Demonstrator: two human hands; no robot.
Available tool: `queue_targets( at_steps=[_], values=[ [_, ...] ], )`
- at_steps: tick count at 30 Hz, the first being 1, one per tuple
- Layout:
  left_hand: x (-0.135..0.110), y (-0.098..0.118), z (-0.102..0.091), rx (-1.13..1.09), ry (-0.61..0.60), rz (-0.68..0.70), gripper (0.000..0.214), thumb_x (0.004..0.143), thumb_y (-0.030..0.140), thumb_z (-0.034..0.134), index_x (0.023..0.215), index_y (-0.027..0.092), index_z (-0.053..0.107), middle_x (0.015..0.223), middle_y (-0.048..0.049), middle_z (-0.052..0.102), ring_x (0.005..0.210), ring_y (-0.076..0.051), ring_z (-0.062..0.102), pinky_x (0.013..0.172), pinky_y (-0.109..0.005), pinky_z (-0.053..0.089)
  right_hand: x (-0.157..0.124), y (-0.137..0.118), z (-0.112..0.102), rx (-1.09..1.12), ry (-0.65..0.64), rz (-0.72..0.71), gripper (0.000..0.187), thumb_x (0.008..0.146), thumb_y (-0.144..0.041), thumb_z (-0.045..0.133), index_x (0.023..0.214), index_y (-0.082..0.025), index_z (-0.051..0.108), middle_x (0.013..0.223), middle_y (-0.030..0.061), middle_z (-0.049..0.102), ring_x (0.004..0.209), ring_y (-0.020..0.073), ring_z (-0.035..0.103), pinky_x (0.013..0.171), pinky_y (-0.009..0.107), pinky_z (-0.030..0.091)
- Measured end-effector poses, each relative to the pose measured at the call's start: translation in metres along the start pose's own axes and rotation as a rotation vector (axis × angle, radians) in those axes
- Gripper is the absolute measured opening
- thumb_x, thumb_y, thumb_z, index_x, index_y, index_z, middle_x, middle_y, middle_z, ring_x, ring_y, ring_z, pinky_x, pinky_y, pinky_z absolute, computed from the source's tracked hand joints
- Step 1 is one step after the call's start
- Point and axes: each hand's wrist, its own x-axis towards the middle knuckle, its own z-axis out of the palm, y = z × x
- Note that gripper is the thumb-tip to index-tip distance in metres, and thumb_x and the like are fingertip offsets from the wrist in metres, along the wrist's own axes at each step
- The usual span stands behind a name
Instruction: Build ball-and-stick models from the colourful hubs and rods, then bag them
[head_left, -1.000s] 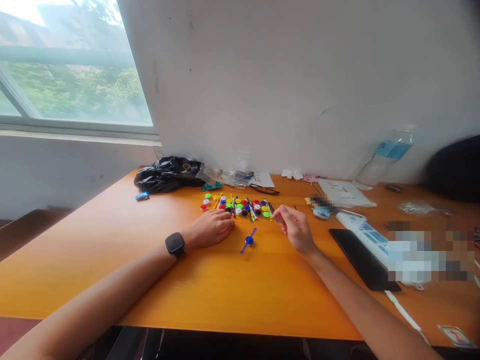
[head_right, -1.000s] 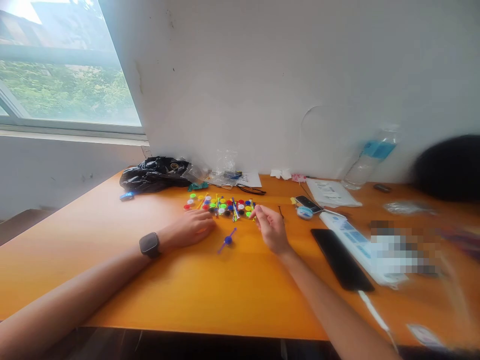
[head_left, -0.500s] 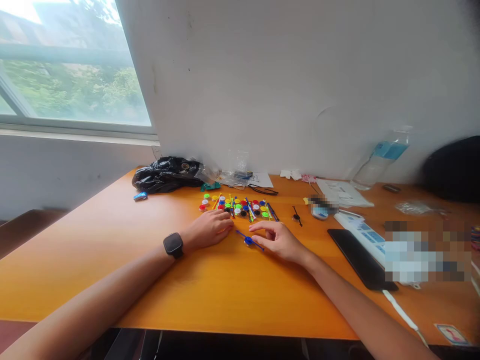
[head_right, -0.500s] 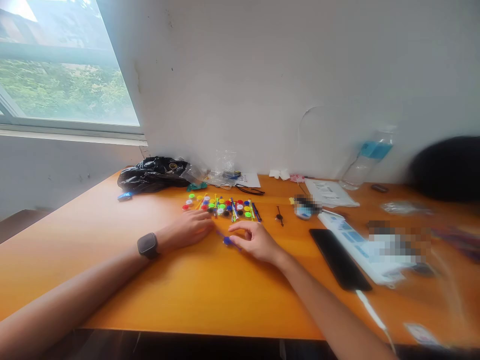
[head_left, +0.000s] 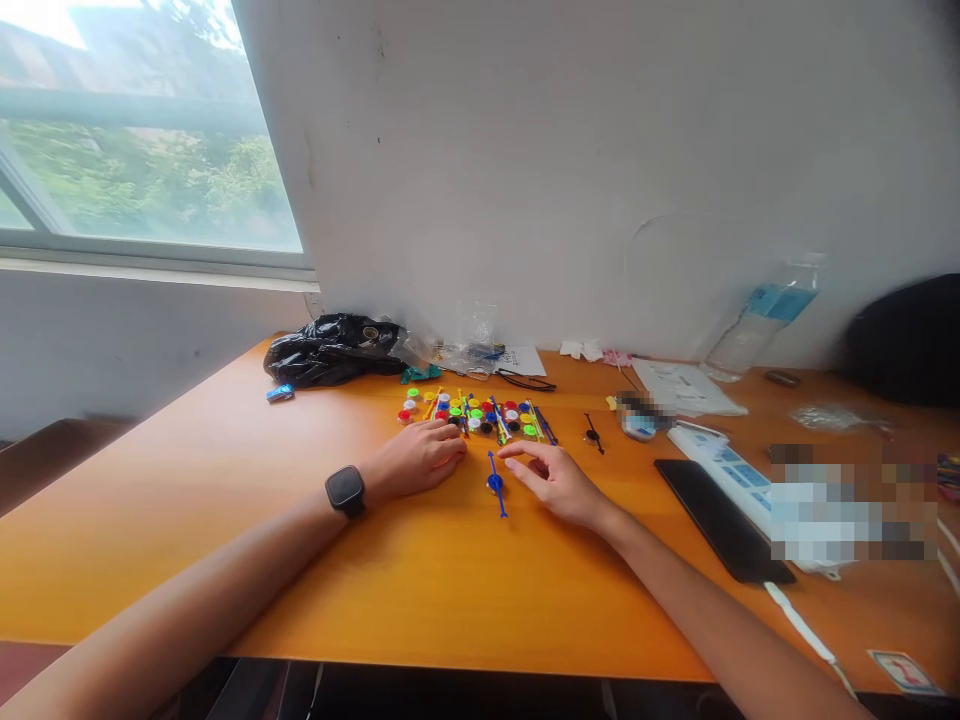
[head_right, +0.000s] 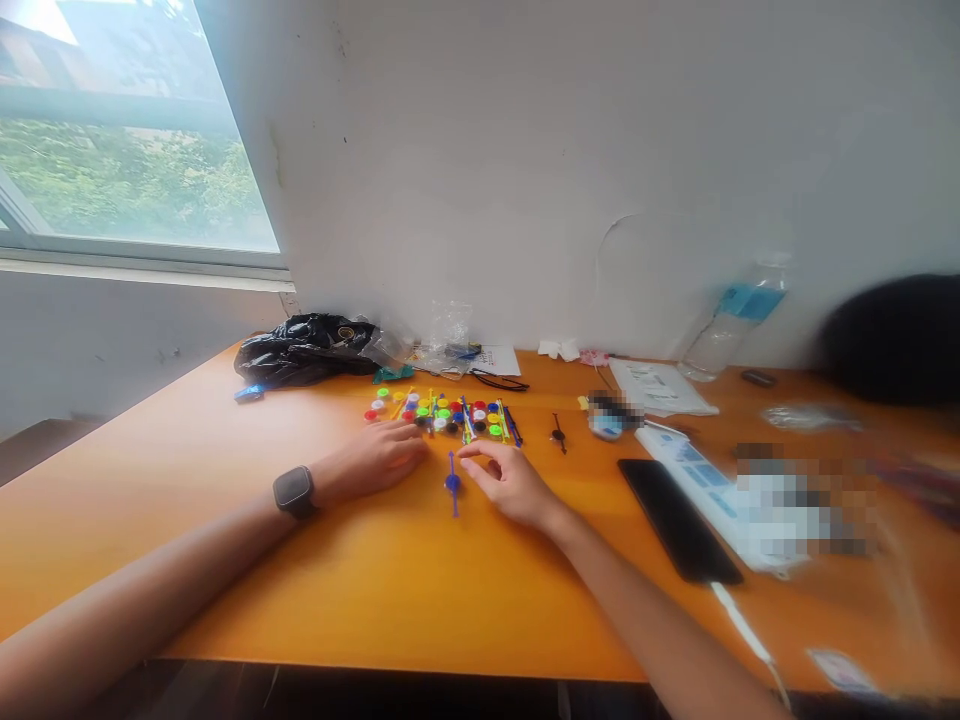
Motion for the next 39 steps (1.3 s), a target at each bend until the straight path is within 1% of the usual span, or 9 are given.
queue_targets(
  at_steps=[4, 8, 15, 19, 24, 26, 30, 36, 39],
  values=[
    [0.0, 0.0, 0.0, -0.016, 0.001, 0.0, 0.025, 0.11, 0.024, 0.045, 0.105, 0.021, 0.069, 0.095, -0.0059, 0.066, 0.087, -0.019, 0.061, 0.076, -0.032, 0.046, -0.003, -0.007, 0.003, 0.01, -0.11, -0.071, 0.038, 0.101, -0.047, 0.064, 0.131, -0.026, 0.073, 0.112, 0.0069, 0.077, 0.087, 0.02, 0.069, 0.081, 0.033, 0.055],
    [0.0, 0.001, -0.001, -0.025, -0.002, 0.0, 0.023, 0.109, 0.024, 0.046, 0.106, 0.021, 0.068, 0.096, -0.0052, 0.066, 0.087, -0.019, 0.061, 0.076, -0.032, 0.045, -0.004, -0.009, 0.006, 0.027, -0.101, -0.166, 0.037, 0.099, -0.041, 0.068, 0.133, -0.027, 0.071, 0.133, 0.0096, 0.07, 0.124, 0.0262, 0.064, 0.111, 0.042, 0.049],
    [0.0, 0.001, -0.001, -0.008, 0.001, -0.009, 0.023, 0.11, 0.024, 0.045, 0.103, 0.021, 0.067, 0.096, -0.0057, 0.066, 0.088, -0.019, 0.061, 0.076, -0.032, 0.046, -0.003, 0.0, 0.004, 0.062, -0.105, -0.096, 0.024, 0.092, -0.036, 0.075, 0.111, -0.021, 0.077, 0.112, 0.0098, 0.076, 0.104, 0.0248, 0.072, 0.099, 0.041, 0.058],
    [0.0, 0.001, -0.001, -0.004, -0.008, -0.008, 0.023, 0.109, 0.023, 0.045, 0.102, 0.021, 0.067, 0.096, -0.0059, 0.066, 0.088, -0.019, 0.061, 0.075, -0.032, 0.046, -0.001, -0.003, -0.002, -0.022, -0.003, -0.112, 0.027, 0.092, -0.041, 0.075, 0.111, -0.022, 0.078, 0.112, 0.0087, 0.077, 0.092, 0.022, 0.071, 0.084, 0.035, 0.058],
    [0.0, 0.001, 0.0, -0.02, 0.01, -0.011, 0.026, 0.11, 0.025, 0.043, 0.104, 0.021, 0.068, 0.098, -0.0069, 0.066, 0.09, -0.02, 0.062, 0.078, -0.033, 0.047, 0.004, -0.004, -0.014, -0.066, 0.242, 0.066, 0.047, 0.097, -0.06, 0.063, 0.112, -0.019, 0.078, 0.097, 0.0086, 0.079, 0.05, 0.0127, 0.05, 0.048, 0.029, 0.037],
    [0.0, 0.0, 0.001, -0.023, 0.015, -0.011, 0.025, 0.11, 0.025, 0.044, 0.106, 0.021, 0.068, 0.099, -0.0071, 0.067, 0.092, -0.02, 0.063, 0.079, -0.033, 0.048, 0.004, -0.007, -0.02, 0.06, 0.188, 0.145, 0.054, 0.098, -0.065, 0.058, 0.113, -0.018, 0.077, 0.085, 0.0085, 0.079, 0.046, 0.0115, 0.045, 0.045, 0.027, 0.032],
    [-0.001, 0.0, 0.001, -0.021, 0.01, -0.019, 0.025, 0.11, 0.025, 0.044, 0.106, 0.021, 0.069, 0.096, -0.0063, 0.066, 0.089, -0.019, 0.062, 0.076, -0.033, 0.047, 0.001, -0.014, -0.025, 0.345, -0.162, 0.287, 0.068, 0.103, -0.07, 0.041, 0.113, -0.014, 0.077, 0.05, 0.0016, 0.063, 0.036, 0.0098, 0.028, 0.041, 0.024, 0.019],
    [0.0, 0.001, -0.001, -0.032, 0.009, -0.02, 0.023, 0.109, 0.024, 0.046, 0.103, 0.021, 0.069, 0.096, -0.0065, 0.066, 0.09, -0.019, 0.062, 0.077, -0.032, 0.048, 0.004, -0.006, -0.015, 0.19, 0.122, 0.085, 0.05, 0.099, -0.063, 0.058, 0.111, -0.018, 0.075, 0.09, 0.0067, 0.075, 0.049, 0.0095, 0.04, 0.046, 0.025, 0.033],
    [0.0, 0.001, -0.001, -0.039, 0.014, -0.023, 0.023, 0.109, 0.023, 0.047, 0.103, 0.022, 0.069, 0.097, -0.0069, 0.066, 0.091, -0.02, 0.063, 0.078, -0.033, 0.049, 0.004, -0.003, -0.013, 0.123, 0.095, 0.007, 0.047, 0.101, -0.059, 0.058, 0.127, -0.022, 0.073, 0.094, 0.0051, 0.071, 0.056, 0.0119, 0.046, 0.05, 0.026, 0.038]
  ],
)
